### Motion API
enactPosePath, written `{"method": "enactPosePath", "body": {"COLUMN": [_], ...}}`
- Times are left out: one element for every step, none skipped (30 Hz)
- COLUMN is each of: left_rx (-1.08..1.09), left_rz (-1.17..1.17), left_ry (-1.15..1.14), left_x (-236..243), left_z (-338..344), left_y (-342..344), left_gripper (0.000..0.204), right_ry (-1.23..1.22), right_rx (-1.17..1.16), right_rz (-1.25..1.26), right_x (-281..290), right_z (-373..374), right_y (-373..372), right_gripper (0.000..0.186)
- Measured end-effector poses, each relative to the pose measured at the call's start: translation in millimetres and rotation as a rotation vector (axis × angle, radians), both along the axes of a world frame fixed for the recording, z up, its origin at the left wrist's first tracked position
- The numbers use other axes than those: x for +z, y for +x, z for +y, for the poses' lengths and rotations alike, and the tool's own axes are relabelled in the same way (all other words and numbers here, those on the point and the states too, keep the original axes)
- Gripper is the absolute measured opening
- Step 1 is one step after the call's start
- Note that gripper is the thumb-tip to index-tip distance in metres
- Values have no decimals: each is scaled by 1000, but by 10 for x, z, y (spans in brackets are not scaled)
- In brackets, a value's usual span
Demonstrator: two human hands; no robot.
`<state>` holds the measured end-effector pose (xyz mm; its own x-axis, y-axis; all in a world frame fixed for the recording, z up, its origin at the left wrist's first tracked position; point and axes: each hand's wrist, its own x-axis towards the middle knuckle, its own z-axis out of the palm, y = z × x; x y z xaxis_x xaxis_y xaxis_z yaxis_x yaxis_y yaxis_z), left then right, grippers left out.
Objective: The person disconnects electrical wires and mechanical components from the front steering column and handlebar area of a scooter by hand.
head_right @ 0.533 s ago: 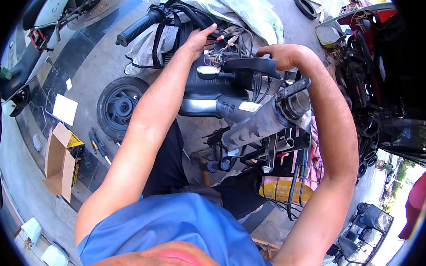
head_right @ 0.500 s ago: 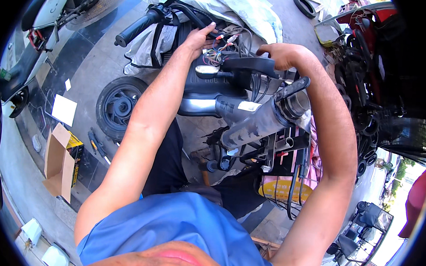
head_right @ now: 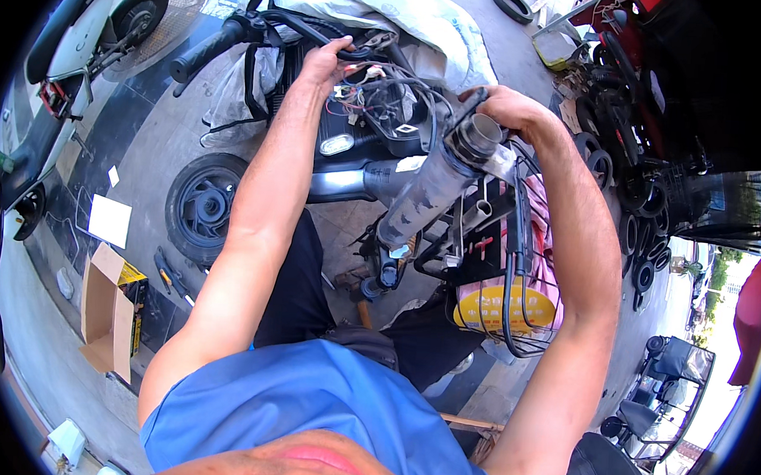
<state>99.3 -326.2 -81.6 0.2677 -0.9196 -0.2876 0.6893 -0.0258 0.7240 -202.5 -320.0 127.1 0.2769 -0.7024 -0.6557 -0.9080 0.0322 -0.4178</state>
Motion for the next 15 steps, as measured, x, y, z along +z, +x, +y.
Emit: {"method": "enactPosePath", "body": {"left_rx": [-2,8,21,35,50,44,39,35,38,37,36,14,12,32,50], "left_rz": [-43,-67,-61,-95,-130,-140,-149,-158,-168,-176,-184,-200,-150,-102,-54], "left_ry": [-24,-41,-52,-42,-31,-7,18,43,59,71,84,107,78,61,43], "left_x": [49,100,141,198,266,300,298,298,284,281,282,272,289,248,216], "left_z": [8,14,36,84,133,142,153,169,184,183,171,172,117,106,83], "left_y": [24,25,8,-4,-16,-19,-4,17,48,66,77,78,12,11,9], "left_gripper": [22,23,24,24,23,21,19,17,18,18,19,22,24,27,30], "right_ry": [-29,-97,-246,-275,-304,-308,-313,-316,-287,-260,-234,-212,-182,-102,-23], "right_rx": [-47,-60,78,52,27,15,4,-7,16,34,52,134,131,180,228], "right_rz": [-20,-53,-85,-139,-193,-193,-192,-192,-147,-100,-53,-39,-159,-191,-222], "right_x": [53,60,-9,-13,-18,-24,-26,-32,-44,-46,-48,-134,-400,-396,-396], "right_z": [64,48,-29,19,74,95,130,156,176,189,185,132,4,-2,-2], "right_y": [19,-45,-185,-204,-207,-202,-182,-154,-106,-63,-44,-89,-287,-277,-265], "right_gripper": [55,58,58,57,57,54,52,50,48,46,45,40,34,30,26]}}
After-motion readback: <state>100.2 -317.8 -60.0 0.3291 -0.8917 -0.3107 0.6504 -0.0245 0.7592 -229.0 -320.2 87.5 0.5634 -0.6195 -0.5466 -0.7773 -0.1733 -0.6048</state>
